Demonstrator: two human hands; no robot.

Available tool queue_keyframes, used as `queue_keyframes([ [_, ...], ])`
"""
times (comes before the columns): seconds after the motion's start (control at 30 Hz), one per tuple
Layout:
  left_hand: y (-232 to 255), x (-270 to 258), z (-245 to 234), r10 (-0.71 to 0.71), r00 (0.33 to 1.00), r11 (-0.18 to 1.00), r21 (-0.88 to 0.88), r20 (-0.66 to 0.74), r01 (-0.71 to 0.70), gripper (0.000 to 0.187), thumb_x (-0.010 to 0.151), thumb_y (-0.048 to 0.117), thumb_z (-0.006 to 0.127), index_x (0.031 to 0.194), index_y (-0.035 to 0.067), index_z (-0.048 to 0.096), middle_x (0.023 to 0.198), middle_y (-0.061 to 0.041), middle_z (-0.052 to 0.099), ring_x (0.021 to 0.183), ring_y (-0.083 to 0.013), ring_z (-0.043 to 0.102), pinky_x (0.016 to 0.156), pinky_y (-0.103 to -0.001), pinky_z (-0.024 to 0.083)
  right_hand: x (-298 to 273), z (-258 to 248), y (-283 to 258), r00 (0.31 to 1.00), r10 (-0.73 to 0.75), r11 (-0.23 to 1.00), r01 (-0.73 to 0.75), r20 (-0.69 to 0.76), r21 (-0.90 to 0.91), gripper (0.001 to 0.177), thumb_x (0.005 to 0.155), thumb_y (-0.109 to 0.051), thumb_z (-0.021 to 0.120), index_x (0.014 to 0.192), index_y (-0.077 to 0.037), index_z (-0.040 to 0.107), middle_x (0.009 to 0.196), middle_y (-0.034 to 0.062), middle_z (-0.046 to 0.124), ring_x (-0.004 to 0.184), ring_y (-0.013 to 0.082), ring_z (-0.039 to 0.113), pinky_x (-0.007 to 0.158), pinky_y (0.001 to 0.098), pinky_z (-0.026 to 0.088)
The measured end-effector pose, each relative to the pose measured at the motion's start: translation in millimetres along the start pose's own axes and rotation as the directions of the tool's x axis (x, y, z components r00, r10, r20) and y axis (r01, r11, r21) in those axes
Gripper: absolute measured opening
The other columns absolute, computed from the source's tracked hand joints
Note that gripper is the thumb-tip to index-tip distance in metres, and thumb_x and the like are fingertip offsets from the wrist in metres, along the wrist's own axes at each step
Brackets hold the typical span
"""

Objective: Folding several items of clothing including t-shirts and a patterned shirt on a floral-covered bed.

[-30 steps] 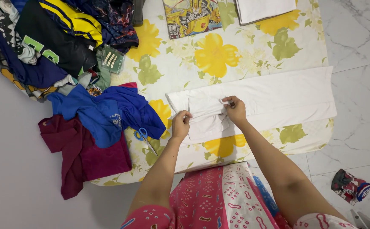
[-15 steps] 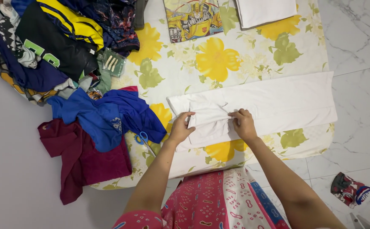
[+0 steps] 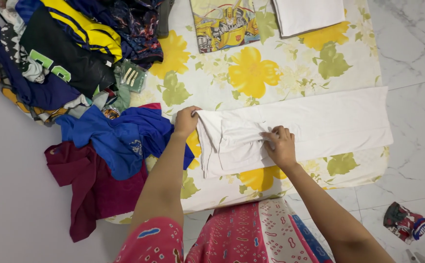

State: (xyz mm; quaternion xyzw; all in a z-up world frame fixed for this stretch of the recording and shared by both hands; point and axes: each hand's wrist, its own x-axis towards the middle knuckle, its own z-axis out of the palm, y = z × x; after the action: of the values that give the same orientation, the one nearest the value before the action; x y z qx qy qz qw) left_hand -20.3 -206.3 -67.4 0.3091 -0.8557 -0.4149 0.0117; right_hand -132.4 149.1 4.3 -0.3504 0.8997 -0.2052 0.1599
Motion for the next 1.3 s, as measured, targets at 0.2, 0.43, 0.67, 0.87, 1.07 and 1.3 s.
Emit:
queue_keyframes([
  [0.2, 21.0, -5.0, -9.0, 0.099, 0.995, 0.994, -0.036, -0.014, -0.1, 0.029, 0.075, 0.005, 0.071, 0.102, 0.011, 0.079, 0.092, -0.016, 0.075, 0.087, -0.0343, 0.072, 0.079, -0.039, 0.056, 21.1, 1.2, -48.0, 0.961, -0.275, 0.959, 0.276, 0.023, -0.058, 0.062, 0.073, -0.013, 0.076, 0.133, -0.02, 0.063, 0.146, 0.0117, 0.053, 0.138, 0.0325, 0.045, 0.114, 0.0509, 0.033],
  [0.43, -31.8, 11.4, 29.7, -0.216, 0.971, 0.973, -0.107, -0.101, 0.205, 0.014, 0.09, 0.012, 0.072, 0.101, 0.006, 0.076, 0.08, -0.013, 0.074, 0.074, -0.025, 0.072, 0.07, -0.034, 0.055, 42.5, 28.6, -56.8, 0.973, -0.216, 0.974, 0.22, 0.079, -0.052, 0.046, 0.075, -0.018, 0.077, 0.12, -0.02, 0.071, 0.137, 0.0129, 0.056, 0.128, 0.0332, 0.048, 0.106, 0.0533, 0.035],
  [0.67, -64.3, -14.9, 37.4, -0.558, 0.824, 0.573, -0.675, 0.095, 0.465, 0.015, 0.093, 0.019, 0.066, 0.101, 0.006, 0.069, 0.088, -0.007, 0.074, 0.073, -0.0165, 0.075, 0.06, -0.032, 0.055, 82.2, 34.6, -25.1, 0.985, 0.116, 0.894, -0.046, -0.13, 0.446, 0.015, 0.097, -0.011, 0.065, 0.109, -0.006, 0.072, 0.094, 0.006, 0.072, 0.084, 0.0197, 0.064, 0.072, 0.033, 0.051],
  [0.87, -63.2, -137.2, 69.9, -0.502, 0.864, 0.722, -0.531, 0.04, 0.444, 0.032, 0.096, 0.032, 0.063, 0.093, 0.001, 0.071, 0.076, -0.008, 0.077, 0.068, -0.0208, 0.077, 0.063, -0.035, 0.061, 93.7, 17.2, -26.3, 0.949, 0.291, 0.796, -0.17, -0.122, 0.581, 0.018, 0.103, -0.017, 0.065, 0.104, 0.0, 0.07, 0.073, 0.0035, 0.059, 0.068, 0.0103, 0.049, 0.063, 0.0264, 0.043],
  [1.07, -44.4, -189.7, 70.5, -0.463, 0.885, 0.837, -0.309, 0.04, 0.452, 0.032, 0.077, 0.022, 0.084, 0.097, 0.0, 0.073, 0.086, -0.011, 0.076, 0.078, -0.0224, 0.074, 0.073, -0.034, 0.057, 80.1, 12.1, -47.7, 0.941, 0.288, 0.848, -0.163, -0.18, 0.505, 0.018, 0.1, -0.017, 0.067, 0.107, 0.0, 0.07, 0.078, 0.0077, 0.065, 0.07, 0.014, 0.054, 0.068, 0.0295, 0.047],
  [1.3, -40.1, -201.2, 75.7, -0.524, 0.85, 0.768, -0.465, -0.059, 0.441, 0.026, 0.078, 0.011, 0.081, 0.098, 0.003, 0.068, 0.087, -0.008, 0.074, 0.08, -0.0181, 0.071, 0.075, -0.031, 0.056, 41.5, 40.4, -71.4, 0.971, -0.158, 0.978, 0.18, -0.179, 0.108, 0.032, 0.079, -0.012, 0.074, 0.109, -0.003, 0.067, 0.102, 0.0172, 0.067, 0.098, 0.0371, 0.063, 0.086, 0.0468, 0.049],
])
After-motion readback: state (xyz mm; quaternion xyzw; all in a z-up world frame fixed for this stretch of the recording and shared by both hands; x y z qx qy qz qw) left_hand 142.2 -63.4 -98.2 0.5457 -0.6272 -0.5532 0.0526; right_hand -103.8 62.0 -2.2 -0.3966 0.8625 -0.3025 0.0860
